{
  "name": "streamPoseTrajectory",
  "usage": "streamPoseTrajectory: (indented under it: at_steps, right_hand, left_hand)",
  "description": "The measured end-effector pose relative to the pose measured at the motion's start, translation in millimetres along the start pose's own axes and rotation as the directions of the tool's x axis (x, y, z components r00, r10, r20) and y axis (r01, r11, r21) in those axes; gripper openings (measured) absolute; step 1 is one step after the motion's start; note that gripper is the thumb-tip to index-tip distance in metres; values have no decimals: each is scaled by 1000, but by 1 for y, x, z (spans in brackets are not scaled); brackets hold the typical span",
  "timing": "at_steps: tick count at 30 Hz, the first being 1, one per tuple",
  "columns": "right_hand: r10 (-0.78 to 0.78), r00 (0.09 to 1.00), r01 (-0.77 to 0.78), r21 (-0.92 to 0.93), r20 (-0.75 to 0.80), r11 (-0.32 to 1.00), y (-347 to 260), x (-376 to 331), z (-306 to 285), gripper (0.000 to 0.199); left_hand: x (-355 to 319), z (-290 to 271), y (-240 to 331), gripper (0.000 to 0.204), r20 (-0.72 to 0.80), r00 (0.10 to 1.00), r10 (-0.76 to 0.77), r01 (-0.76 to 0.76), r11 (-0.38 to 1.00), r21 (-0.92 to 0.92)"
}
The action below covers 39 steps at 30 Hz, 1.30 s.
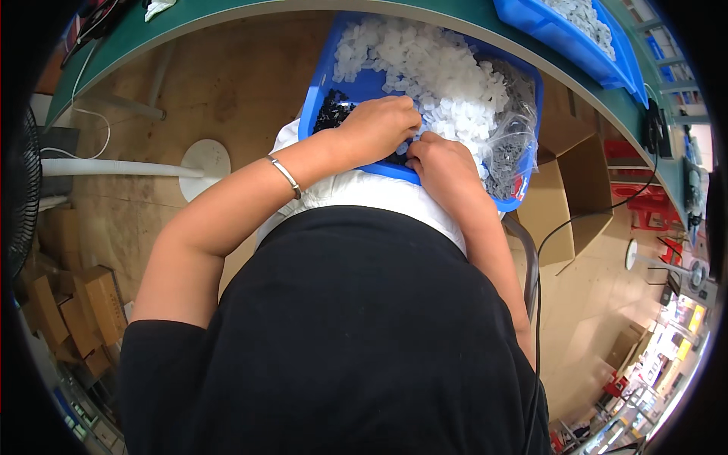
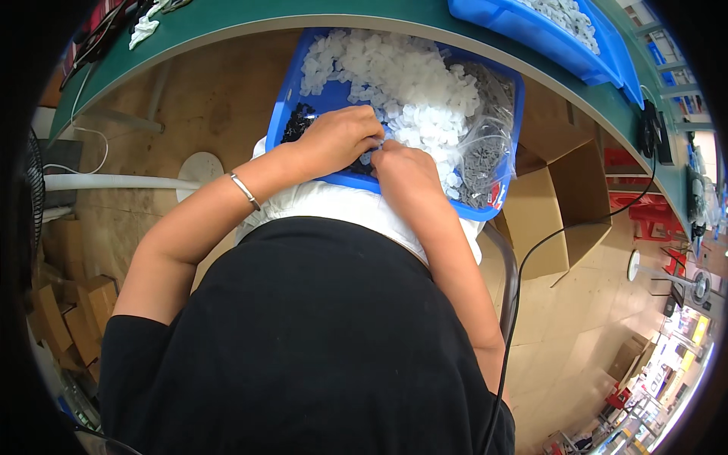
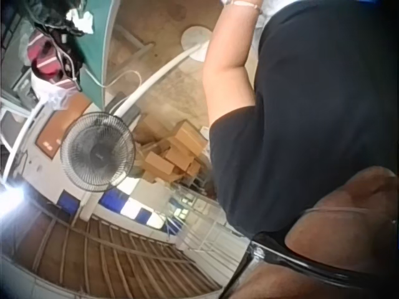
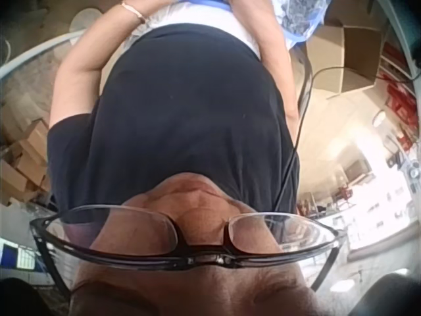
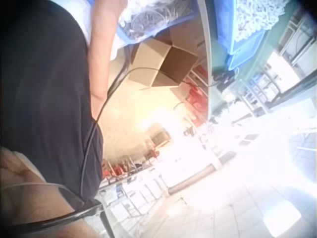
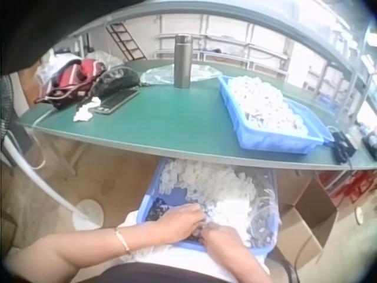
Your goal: The person assembles small components by taking white plastic parts and black pieces from a tray and inserting the black pieces into the plastic parts by hand.
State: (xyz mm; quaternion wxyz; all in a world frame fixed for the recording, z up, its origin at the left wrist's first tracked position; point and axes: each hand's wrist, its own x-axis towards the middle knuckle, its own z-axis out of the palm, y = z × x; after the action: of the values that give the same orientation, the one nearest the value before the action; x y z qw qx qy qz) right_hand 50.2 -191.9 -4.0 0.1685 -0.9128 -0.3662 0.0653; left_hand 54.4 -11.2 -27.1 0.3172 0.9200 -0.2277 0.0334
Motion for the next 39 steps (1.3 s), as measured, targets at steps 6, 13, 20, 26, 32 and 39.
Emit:
streamPoseTrajectory:
  at_steps: [6,13,20,26,32,39]
  right_hand:
    - [-42,999,42,-31,-6,999,0,0,-2,11]
    - [168,981,-100,495,-94,863,-2,-4,-9,10]
    - [303,945,-204,949,125,242,-7,-1,-15,8]
    - [259,954,-194,971,153,142,-16,-1,-15,11]
    - [253,959,-178,964,126,195,-18,-1,-9,12]
    - [270,958,-179,942,100,286,-22,-2,-10,18]
  left_hand:
    - [-4,-11,2,9,-47,990,-135,127,982,-143]
    - [-23,-47,17,20,342,768,-542,533,244,-811]
    - [-48,-33,23,21,218,803,-554,441,307,-843]
    - [-46,-30,25,27,221,817,-532,436,320,-841]
    - [-46,-26,30,28,196,826,-529,389,282,-877]
    - [-46,-30,34,27,255,797,-548,442,240,-864]
